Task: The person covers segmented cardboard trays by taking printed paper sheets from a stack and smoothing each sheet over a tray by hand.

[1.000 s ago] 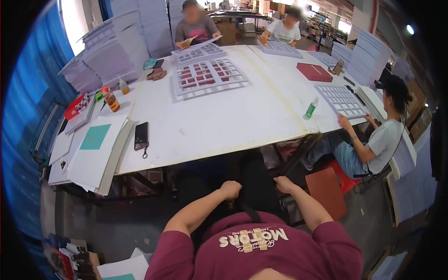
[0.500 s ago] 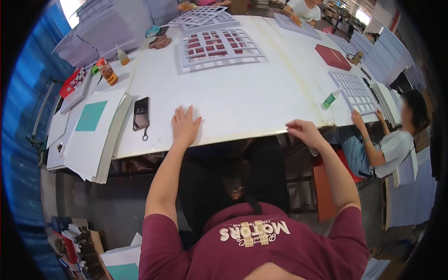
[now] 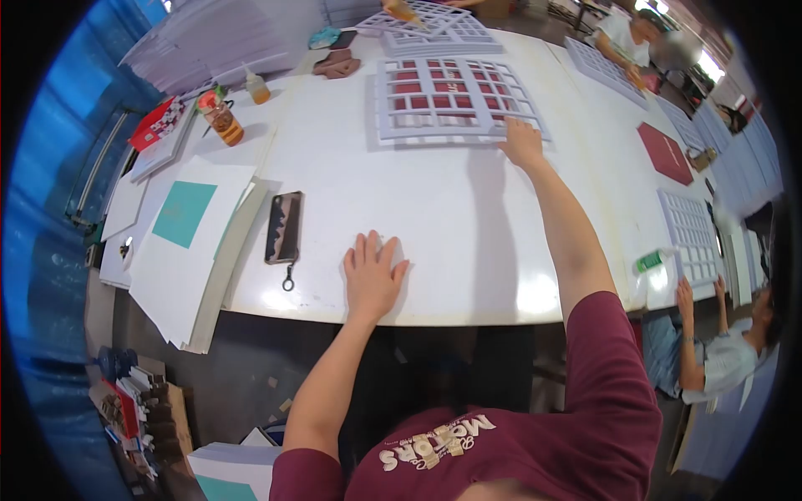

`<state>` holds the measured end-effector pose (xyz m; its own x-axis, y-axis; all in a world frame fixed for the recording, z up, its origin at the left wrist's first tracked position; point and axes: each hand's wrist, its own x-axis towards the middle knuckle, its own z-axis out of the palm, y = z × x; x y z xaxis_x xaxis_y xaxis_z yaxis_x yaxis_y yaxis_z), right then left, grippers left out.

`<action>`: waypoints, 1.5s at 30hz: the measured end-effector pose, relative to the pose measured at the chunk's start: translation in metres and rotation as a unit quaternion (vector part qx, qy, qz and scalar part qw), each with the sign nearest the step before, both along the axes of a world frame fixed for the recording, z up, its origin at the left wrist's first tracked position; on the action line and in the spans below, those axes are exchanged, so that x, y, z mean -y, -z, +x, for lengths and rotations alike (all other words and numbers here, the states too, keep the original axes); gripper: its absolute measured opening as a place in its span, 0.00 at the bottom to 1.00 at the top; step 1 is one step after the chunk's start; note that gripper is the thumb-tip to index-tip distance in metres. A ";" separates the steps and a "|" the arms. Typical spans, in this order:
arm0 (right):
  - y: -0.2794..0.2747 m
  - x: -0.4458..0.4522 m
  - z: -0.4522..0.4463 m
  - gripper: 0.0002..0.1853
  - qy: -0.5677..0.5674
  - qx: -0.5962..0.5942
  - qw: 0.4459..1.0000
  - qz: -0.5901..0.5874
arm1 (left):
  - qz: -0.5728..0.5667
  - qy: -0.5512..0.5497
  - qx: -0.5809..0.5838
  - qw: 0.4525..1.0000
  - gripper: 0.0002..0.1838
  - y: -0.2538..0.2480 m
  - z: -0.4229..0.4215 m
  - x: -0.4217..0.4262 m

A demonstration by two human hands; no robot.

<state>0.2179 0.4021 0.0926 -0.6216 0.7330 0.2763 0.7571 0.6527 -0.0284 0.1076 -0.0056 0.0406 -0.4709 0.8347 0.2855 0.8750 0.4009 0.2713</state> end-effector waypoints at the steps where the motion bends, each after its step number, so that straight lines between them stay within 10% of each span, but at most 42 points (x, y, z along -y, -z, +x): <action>1: 0.002 -0.010 -0.010 0.34 0.020 0.026 0.999 0.007 | 0.000 0.000 -0.001 1.000 0.25 0.001 0.000 0.000; 11: -0.007 -0.007 -0.018 0.13 -0.122 0.034 0.990 0.062 | 0.035 -0.014 0.010 0.999 0.27 0.004 -0.002 -0.001; 20: -0.013 0.171 0.118 0.15 -0.215 0.079 0.970 -0.087 | 0.419 -0.110 0.301 0.849 0.28 0.030 -0.029 0.008; 23: -0.005 0.213 0.158 0.15 -0.192 0.016 0.952 -0.239 | 0.454 -0.100 0.380 0.800 0.28 0.023 -0.026 0.017; 29: 0.021 0.248 0.195 0.16 -0.244 -0.039 0.956 -0.160 | 0.340 -0.090 0.461 0.815 0.29 0.002 -0.005 0.035; 45: 0.002 0.290 0.174 0.18 -0.280 -0.068 0.950 -0.120 | 0.207 -0.090 0.031 0.974 0.25 -0.068 -0.074 0.134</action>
<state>0.3921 0.1120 0.0902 -0.9031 0.3499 0.2490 0.2712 0.9142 -0.3011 0.0334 -0.1399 0.1091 -0.6264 0.5560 0.5464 0.7772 0.3911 0.4930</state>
